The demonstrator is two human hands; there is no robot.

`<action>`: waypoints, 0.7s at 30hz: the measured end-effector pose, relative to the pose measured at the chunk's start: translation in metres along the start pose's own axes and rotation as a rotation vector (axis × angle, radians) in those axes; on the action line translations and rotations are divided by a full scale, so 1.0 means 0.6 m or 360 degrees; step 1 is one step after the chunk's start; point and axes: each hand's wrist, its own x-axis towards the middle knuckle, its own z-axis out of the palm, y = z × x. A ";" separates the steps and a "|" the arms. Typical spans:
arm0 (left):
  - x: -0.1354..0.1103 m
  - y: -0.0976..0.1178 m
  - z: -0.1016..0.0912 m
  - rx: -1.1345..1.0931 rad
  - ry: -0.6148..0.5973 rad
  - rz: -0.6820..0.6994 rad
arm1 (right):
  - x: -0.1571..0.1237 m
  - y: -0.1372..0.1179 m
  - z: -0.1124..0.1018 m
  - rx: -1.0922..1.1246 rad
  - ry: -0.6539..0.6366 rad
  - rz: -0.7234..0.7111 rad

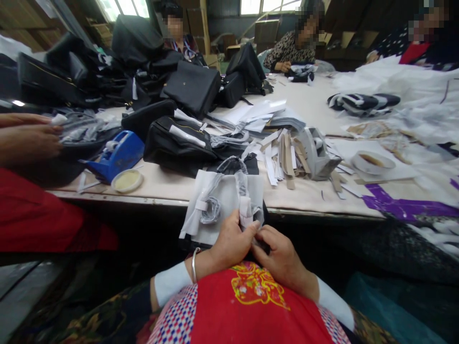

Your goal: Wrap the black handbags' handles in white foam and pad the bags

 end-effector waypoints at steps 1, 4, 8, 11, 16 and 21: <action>0.000 0.000 0.000 0.0018 -0.0001 0.0012 | -0.001 0.003 -0.007 0.0037 -0.0044 0.0010; 0.000 -0.003 0.002 0.0152 0.0018 0.0057 | 0.012 0.003 -0.038 0.0083 -0.0067 0.0020; 0.002 -0.014 0.010 0.0296 0.0132 0.0180 | 0.074 -0.018 -0.069 -0.0071 0.0198 0.0087; 0.005 -0.025 0.017 0.0225 0.0147 0.0287 | 0.125 -0.041 -0.067 -0.0403 0.0059 0.0108; 0.012 -0.042 0.019 0.0208 0.0113 0.0359 | 0.162 -0.061 -0.054 -0.0843 -0.0221 0.0160; 0.018 -0.045 0.019 0.0160 0.0105 0.0457 | 0.168 -0.045 -0.052 -0.0727 -0.0282 0.0221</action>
